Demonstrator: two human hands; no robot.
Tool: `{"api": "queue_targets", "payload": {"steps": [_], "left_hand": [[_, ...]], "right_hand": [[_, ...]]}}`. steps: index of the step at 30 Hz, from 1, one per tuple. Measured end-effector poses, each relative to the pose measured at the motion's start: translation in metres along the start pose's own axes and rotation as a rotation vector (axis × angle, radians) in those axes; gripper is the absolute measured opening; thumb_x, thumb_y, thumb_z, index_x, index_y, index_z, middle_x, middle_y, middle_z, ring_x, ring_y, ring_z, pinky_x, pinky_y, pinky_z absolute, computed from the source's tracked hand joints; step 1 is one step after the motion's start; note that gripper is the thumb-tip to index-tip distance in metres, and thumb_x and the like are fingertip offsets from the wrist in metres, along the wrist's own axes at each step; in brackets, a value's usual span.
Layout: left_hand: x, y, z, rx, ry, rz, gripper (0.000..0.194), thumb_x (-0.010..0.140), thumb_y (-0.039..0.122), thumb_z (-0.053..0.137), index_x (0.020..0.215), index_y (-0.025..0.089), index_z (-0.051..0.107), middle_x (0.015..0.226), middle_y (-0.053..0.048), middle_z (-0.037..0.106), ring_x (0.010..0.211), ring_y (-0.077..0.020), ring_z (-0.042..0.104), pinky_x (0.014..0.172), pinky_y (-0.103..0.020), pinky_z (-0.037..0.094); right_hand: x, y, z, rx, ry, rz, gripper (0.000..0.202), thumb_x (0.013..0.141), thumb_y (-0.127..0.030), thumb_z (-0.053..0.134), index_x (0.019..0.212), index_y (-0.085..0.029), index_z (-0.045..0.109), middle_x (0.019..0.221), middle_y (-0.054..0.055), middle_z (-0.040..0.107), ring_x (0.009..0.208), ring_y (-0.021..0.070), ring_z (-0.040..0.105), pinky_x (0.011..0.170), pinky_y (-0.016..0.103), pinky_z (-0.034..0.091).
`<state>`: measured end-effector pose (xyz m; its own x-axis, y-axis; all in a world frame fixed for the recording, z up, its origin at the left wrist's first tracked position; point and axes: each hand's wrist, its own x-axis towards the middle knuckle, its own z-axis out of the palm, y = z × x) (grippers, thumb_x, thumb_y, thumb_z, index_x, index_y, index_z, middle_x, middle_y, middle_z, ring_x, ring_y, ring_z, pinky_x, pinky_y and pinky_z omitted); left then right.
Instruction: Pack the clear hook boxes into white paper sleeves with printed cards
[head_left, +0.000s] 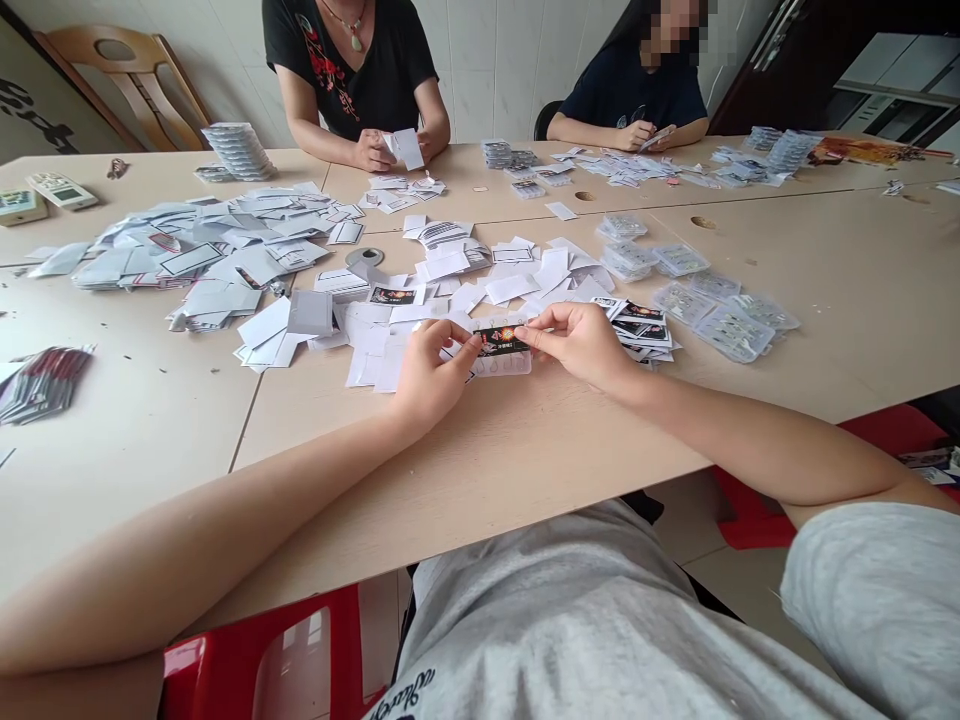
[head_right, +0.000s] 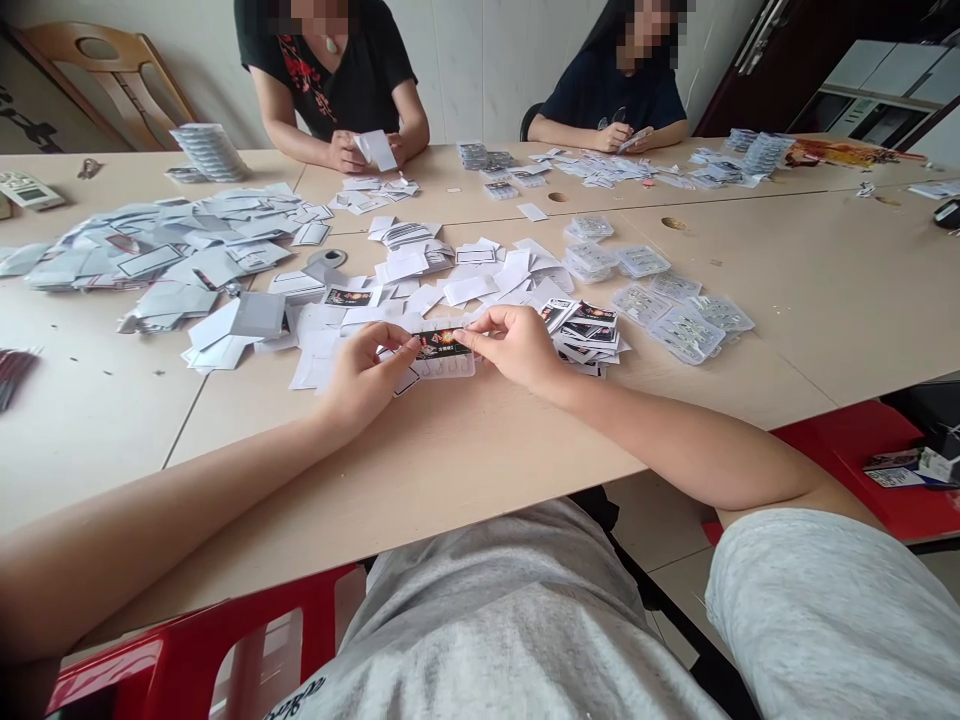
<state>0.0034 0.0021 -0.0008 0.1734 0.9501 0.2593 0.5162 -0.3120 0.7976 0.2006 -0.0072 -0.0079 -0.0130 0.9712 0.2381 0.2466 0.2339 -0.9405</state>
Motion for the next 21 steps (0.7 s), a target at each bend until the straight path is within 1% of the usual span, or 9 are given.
{"api": "queue_targets", "payload": {"steps": [5, 9, 13, 21], "left_hand": [[0.002, -0.001, 0.003, 0.003, 0.011, 0.043, 0.02, 0.081, 0.037, 0.057, 0.074, 0.019, 0.057, 0.082, -0.003, 0.057, 0.078, -0.017, 0.051, 0.07, -0.031, 0.04], [0.001, 0.004, 0.004, -0.03, -0.017, 0.024, 0.022, 0.082, 0.038, 0.056, 0.072, 0.018, 0.055, 0.073, -0.001, 0.058, 0.07, -0.0144, 0.051, 0.065, -0.028, 0.039], [0.0, 0.008, 0.005, -0.025, -0.019, 0.018, 0.021, 0.082, 0.034, 0.055, 0.068, 0.018, 0.052, 0.067, 0.001, 0.057, 0.064, -0.0126, 0.05, 0.061, -0.026, 0.038], [-0.003, 0.01, 0.008, 0.042, 0.006, 0.086, 0.021, 0.082, 0.026, 0.053, 0.065, 0.019, 0.044, 0.064, 0.001, 0.051, 0.06, -0.0117, 0.045, 0.058, -0.026, 0.035]], "right_hand": [[0.001, 0.001, 0.001, -0.048, 0.035, -0.03, 0.026, 0.07, -0.041, 0.072, 0.067, -0.017, 0.061, 0.07, 0.004, 0.067, 0.062, 0.0153, 0.062, 0.059, 0.029, 0.05], [0.001, 0.002, 0.002, -0.086, 0.066, -0.064, 0.024, 0.072, -0.038, 0.069, 0.066, -0.018, 0.059, 0.07, 0.003, 0.067, 0.063, 0.0153, 0.061, 0.061, 0.03, 0.049], [0.001, 0.002, 0.002, -0.122, 0.082, -0.082, 0.023, 0.074, -0.035, 0.067, 0.064, -0.018, 0.056, 0.067, 0.002, 0.065, 0.06, 0.0149, 0.059, 0.06, 0.03, 0.046], [-0.002, -0.003, 0.004, -0.198, 0.09, -0.074, 0.024, 0.075, -0.035, 0.065, 0.064, -0.019, 0.052, 0.061, 0.0, 0.06, 0.053, 0.013, 0.055, 0.054, 0.028, 0.041]]}}
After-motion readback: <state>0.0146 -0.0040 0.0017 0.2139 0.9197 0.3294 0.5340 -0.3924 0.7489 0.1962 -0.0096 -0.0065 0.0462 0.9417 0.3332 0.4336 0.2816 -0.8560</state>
